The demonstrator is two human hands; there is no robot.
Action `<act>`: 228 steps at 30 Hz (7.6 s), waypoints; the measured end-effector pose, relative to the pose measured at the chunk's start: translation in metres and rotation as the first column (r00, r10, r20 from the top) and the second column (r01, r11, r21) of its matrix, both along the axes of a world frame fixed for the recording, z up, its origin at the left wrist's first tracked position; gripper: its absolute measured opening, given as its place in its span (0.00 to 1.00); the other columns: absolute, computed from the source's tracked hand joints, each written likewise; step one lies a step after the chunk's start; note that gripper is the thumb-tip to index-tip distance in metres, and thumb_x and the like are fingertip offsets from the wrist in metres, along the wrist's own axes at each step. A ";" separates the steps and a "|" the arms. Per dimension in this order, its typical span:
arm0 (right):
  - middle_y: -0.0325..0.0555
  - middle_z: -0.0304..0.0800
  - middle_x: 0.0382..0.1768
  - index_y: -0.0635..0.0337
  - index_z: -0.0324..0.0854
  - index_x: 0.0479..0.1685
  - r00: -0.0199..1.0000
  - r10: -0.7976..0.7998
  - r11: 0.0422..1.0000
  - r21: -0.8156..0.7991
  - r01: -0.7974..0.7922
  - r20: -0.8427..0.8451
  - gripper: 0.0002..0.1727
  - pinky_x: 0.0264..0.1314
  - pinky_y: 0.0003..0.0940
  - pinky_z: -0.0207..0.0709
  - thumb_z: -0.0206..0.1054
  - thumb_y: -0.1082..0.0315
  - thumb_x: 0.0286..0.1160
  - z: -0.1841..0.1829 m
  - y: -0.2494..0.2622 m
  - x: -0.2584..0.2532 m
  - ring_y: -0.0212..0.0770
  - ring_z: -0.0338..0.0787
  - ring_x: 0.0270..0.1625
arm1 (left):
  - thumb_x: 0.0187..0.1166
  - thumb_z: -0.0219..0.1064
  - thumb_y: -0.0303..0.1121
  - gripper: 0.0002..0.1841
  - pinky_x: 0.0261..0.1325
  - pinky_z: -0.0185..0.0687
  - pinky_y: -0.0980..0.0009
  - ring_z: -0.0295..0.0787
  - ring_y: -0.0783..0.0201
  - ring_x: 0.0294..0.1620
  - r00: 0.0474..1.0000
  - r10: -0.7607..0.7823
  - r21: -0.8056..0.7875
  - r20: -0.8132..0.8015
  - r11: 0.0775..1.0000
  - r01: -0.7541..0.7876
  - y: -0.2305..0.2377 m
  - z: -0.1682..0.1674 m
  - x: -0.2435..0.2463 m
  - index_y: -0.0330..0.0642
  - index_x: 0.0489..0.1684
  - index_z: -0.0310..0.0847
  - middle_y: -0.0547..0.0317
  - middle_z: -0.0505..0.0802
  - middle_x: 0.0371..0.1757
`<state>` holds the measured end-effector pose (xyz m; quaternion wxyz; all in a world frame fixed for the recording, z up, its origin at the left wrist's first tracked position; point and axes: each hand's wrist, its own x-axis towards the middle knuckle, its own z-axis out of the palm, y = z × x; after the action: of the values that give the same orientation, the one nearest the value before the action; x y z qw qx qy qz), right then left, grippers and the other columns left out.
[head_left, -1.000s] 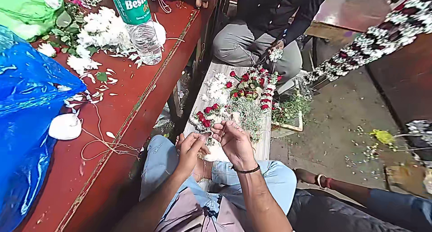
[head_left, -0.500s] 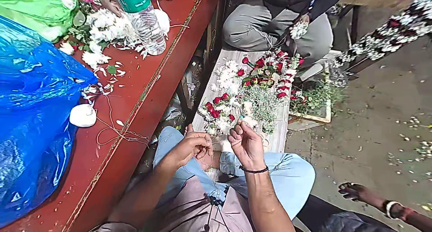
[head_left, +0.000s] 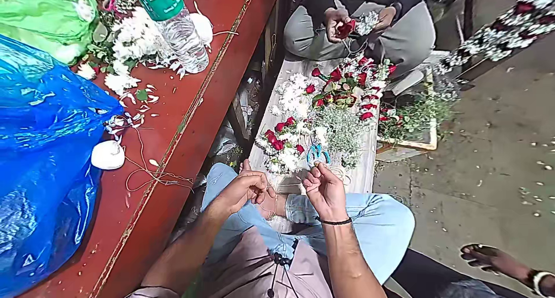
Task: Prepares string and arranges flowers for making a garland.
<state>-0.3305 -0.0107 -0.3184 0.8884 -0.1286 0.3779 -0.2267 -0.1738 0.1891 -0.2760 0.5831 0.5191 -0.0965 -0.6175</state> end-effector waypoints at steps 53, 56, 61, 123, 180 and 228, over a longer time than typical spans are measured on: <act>0.38 0.76 0.20 0.61 0.79 0.38 0.941 0.026 0.998 -0.064 -0.004 0.338 0.15 0.29 0.27 0.76 0.49 0.68 0.90 0.102 0.021 -0.002 0.33 0.79 0.23 | 0.91 0.44 0.30 0.18 0.83 0.69 0.51 0.81 0.50 0.76 0.855 0.351 -0.377 0.382 0.904 -0.203 -0.002 -0.060 -0.024 0.29 0.48 0.82 0.42 0.90 0.67; 0.36 0.78 0.19 0.58 0.83 0.39 0.920 0.124 0.969 -0.247 -0.031 0.372 0.15 0.28 0.24 0.75 0.53 0.65 0.89 0.135 0.012 0.001 0.30 0.80 0.23 | 0.88 0.51 0.37 0.11 0.48 0.85 0.69 0.88 0.72 0.38 0.991 0.083 -0.364 0.108 0.931 -0.038 -0.006 -0.046 -0.036 0.43 0.47 0.77 0.67 0.90 0.34; 0.31 0.75 0.20 0.52 0.83 0.41 0.956 0.117 0.893 -0.450 0.016 0.267 0.16 0.26 0.22 0.72 0.49 0.62 0.90 0.142 -0.027 -0.017 0.27 0.75 0.21 | 0.75 0.71 0.36 0.14 0.37 0.81 0.74 0.82 0.75 0.30 0.861 -0.095 -0.183 0.500 0.960 0.212 0.037 -0.037 -0.009 0.36 0.51 0.84 0.65 0.88 0.31; 0.35 0.90 0.28 0.58 0.92 0.42 0.862 0.465 0.727 -0.643 -0.242 0.201 0.08 0.24 0.18 0.64 0.68 0.65 0.80 0.046 0.019 -0.014 0.19 0.74 0.22 | 0.77 0.54 0.31 0.13 0.32 0.69 0.78 0.74 0.78 0.26 0.962 0.207 -0.367 0.177 0.921 -0.130 -0.005 0.032 -0.001 0.50 0.23 0.82 0.73 0.82 0.26; 0.36 0.85 0.22 0.61 0.91 0.36 0.877 0.446 0.767 -0.582 -0.272 0.179 0.09 0.21 0.20 0.64 0.67 0.68 0.78 0.016 0.029 -0.006 0.22 0.72 0.19 | 0.75 0.56 0.29 0.12 0.35 0.68 0.78 0.74 0.79 0.28 0.772 0.196 -0.352 0.605 0.935 0.039 -0.006 0.040 -0.010 0.44 0.19 0.78 0.70 0.81 0.23; 0.33 0.79 0.18 0.59 0.90 0.33 0.907 0.409 0.803 -0.514 -0.303 0.102 0.10 0.19 0.21 0.61 0.66 0.68 0.79 -0.010 0.021 -0.010 0.23 0.69 0.17 | 0.77 0.46 0.19 0.20 0.37 0.87 0.71 0.89 0.66 0.30 0.990 0.121 -0.268 0.074 0.958 -0.097 0.009 0.038 0.000 0.27 0.55 0.86 0.48 0.95 0.40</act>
<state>-0.3400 0.0104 -0.3283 0.8882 -0.3922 0.1825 -0.1547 -0.1743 0.1978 -0.2378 0.6753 0.4684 -0.1751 -0.5421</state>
